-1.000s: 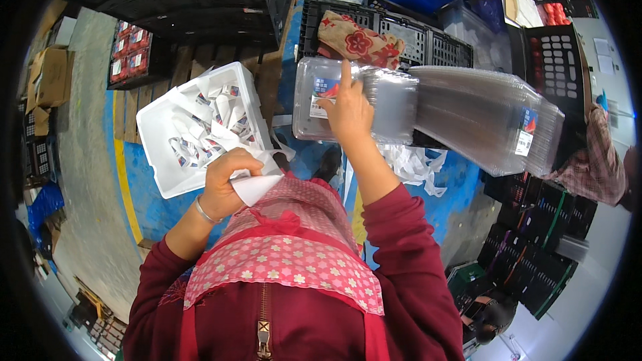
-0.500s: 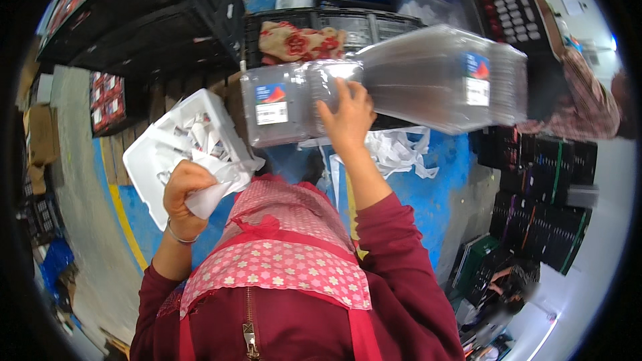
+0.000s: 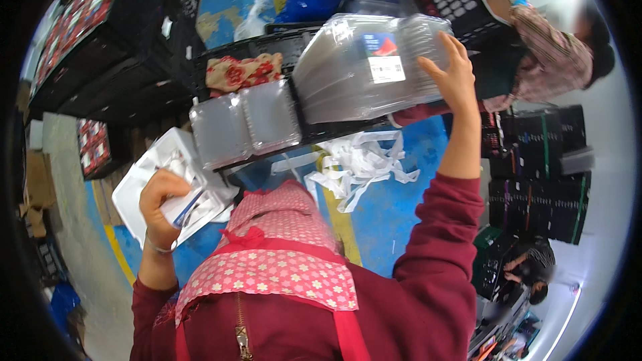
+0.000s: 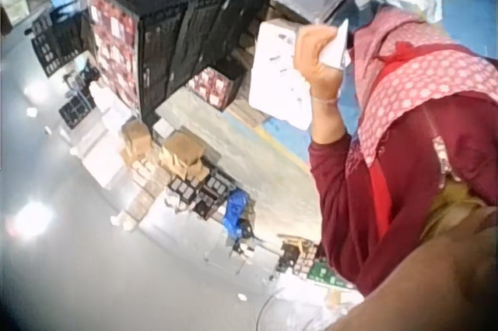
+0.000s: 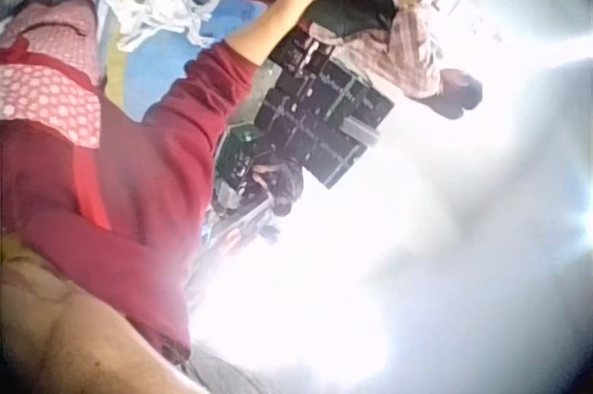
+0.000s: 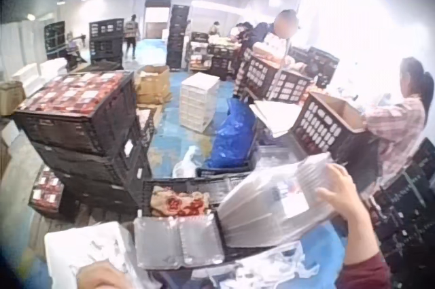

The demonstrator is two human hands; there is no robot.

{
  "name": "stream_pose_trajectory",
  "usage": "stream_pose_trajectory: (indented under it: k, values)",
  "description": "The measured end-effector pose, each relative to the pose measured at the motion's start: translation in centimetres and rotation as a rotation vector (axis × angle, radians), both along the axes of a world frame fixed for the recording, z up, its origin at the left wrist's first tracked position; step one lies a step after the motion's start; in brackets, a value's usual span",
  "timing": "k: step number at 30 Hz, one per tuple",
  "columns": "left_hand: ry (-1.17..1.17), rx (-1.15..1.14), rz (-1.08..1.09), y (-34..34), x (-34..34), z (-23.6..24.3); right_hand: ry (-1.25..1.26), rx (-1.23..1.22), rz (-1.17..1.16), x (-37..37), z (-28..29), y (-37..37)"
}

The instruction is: The person applies adhesive labels to stacks of clear plastic containers. They peel labels from a roll and press them onto the containers, then stack the labeled units in a black crate.

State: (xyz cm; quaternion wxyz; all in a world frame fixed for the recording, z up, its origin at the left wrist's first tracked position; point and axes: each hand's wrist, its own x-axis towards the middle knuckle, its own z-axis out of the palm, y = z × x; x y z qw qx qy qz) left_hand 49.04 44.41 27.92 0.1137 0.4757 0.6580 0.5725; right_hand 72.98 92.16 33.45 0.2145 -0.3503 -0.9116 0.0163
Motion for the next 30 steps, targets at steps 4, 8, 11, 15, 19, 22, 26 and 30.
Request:
stream_pose_trajectory:
  k: [4, 8, 11, 15, 19, 22, 26, 30]
  values:
    - [-0.359, -0.024, -0.026, 0.3, 0.5, 0.6, 0.334, 0.135, 0.065, -2.7, -1.8, -3.4]
    - [-0.542, 0.036, -0.083, -0.1, -0.4, 0.6, 0.219, -0.249, 0.814, -10.8, -2.4, -22.6]
    - [-0.418, -0.005, -0.118, -1.3, -1.8, 0.4, 0.326, -1.110, 0.866, -13.9, -6.1, -30.6]
    - [-0.711, -0.054, 0.004, -3.7, -1.9, 0.0, 0.382, -1.122, 0.897, -15.3, -7.1, -33.1]
    - [-0.408, -0.257, 0.080, -6.4, -3.5, -3.4, 0.449, -0.967, 0.925, -16.3, -6.2, -34.0]
    - [-0.457, -0.315, 0.153, -8.5, -5.3, -6.7, 0.794, -1.119, 0.827, -17.1, -5.9, -32.6]
    - [-0.337, -0.286, 0.122, -9.9, -6.4, -8.9, 0.443, -1.257, 0.305, -21.4, -9.5, -30.2]
    - [-0.296, -0.289, 0.038, -10.0, -6.8, -8.2, 0.121, -1.164, 0.214, -23.7, -19.3, -28.4]
